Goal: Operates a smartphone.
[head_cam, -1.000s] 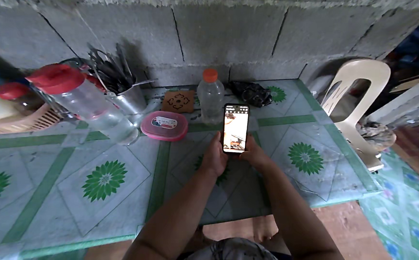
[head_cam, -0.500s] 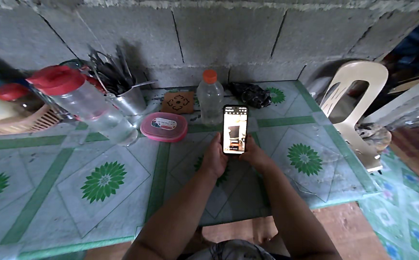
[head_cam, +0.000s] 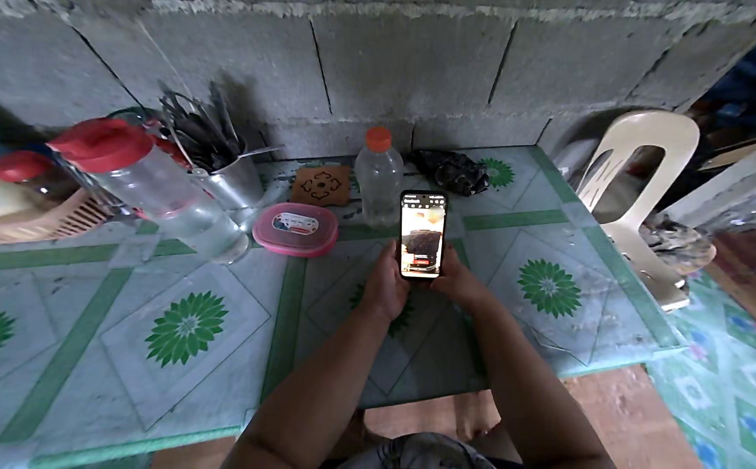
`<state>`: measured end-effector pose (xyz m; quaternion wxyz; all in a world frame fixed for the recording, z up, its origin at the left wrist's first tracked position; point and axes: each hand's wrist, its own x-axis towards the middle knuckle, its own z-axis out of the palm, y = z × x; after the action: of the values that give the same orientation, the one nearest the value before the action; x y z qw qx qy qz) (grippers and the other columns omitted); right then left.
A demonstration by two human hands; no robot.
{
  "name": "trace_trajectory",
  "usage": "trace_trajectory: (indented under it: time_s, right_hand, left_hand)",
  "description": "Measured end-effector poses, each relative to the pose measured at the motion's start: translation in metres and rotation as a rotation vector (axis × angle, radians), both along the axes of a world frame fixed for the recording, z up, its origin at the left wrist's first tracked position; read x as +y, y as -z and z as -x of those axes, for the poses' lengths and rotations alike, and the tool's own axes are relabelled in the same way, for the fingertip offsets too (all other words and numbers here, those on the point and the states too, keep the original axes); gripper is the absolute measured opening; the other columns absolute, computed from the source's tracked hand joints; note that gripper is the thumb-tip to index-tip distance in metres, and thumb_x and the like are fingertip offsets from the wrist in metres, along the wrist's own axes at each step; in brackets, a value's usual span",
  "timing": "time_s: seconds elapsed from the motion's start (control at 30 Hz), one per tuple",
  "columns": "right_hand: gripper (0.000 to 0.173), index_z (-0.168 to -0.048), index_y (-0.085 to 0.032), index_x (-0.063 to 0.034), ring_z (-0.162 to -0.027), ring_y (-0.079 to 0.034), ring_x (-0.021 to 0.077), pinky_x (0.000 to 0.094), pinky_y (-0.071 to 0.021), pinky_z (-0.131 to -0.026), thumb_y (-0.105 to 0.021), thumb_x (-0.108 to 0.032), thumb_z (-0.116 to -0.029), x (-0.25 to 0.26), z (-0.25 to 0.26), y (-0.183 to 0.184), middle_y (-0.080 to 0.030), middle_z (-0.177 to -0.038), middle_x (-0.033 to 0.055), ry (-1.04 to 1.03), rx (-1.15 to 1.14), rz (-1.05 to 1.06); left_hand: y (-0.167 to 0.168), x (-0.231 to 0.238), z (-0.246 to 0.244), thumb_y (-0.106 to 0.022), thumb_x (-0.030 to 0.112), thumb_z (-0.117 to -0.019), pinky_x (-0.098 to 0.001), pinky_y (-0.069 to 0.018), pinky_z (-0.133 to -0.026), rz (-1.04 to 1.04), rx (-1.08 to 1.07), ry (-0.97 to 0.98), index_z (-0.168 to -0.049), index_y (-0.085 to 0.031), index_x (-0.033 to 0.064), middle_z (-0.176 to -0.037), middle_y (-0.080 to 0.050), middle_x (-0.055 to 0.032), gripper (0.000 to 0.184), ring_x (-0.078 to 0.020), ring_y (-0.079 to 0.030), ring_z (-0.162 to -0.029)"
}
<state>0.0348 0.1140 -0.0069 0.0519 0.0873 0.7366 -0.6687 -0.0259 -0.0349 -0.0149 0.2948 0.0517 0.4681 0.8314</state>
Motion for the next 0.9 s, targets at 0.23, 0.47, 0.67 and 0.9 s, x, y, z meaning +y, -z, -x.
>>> trace_trajectory:
  time_s: [0.23,0.47,0.67,0.9]
  right_hand:
    - [0.094,-0.156,-0.017,-0.0063,-0.105,-0.071,0.0177,0.0353,-0.0612,-0.09,-0.065,0.011,-0.0765,-0.0007,0.0,0.0,-0.063,-0.13,0.0138,0.005,-0.002,0.011]
    - [0.096,-0.157,-0.014,-0.007,-0.109,-0.07,0.0179,0.0355,-0.0606,-0.092,-0.067,0.009,-0.0783,0.0005,0.0,0.0009,-0.062,-0.133,0.0138,-0.012,0.005,-0.001]
    - [0.096,-0.158,-0.016,-0.0063,-0.112,-0.069,0.0179,0.0353,-0.06,-0.094,-0.069,0.009,-0.0789,-0.0005,-0.0007,0.0001,-0.061,-0.135,0.0141,-0.004,0.0,-0.005]
    - [0.096,-0.157,-0.016,-0.0068,-0.111,-0.069,0.0187,0.0364,-0.0602,-0.094,-0.069,0.009,-0.0785,-0.0005,0.0001,0.0003,-0.061,-0.134,0.0144,-0.006,-0.009,-0.03]
  left_hand:
    - [0.0008,-0.0002,-0.0002,-0.013,0.047,-0.1114,-0.0443,-0.058,-0.088,-0.013,-0.012,-0.012,-0.14,-0.048,0.0064,-0.123,-0.066,-0.0171,0.06,-0.0279,-0.068,-0.106]
    - [0.0027,-0.0002,0.001,-0.013,0.047,-0.1113,-0.0443,-0.058,-0.088,-0.025,-0.001,-0.001,-0.141,-0.047,0.0061,-0.124,-0.066,-0.0175,0.061,-0.028,-0.068,-0.106]
    - [0.0027,-0.0001,0.0006,-0.012,0.048,-0.1111,-0.0453,-0.057,-0.091,-0.037,-0.008,-0.002,-0.141,-0.047,0.0063,-0.125,-0.065,-0.0174,0.062,-0.028,-0.067,-0.11]
    - [0.0022,0.0002,0.0009,-0.012,0.048,-0.111,-0.0453,-0.057,-0.091,-0.024,-0.008,-0.005,-0.141,-0.048,0.0065,-0.126,-0.065,-0.0174,0.062,-0.0281,-0.067,-0.109]
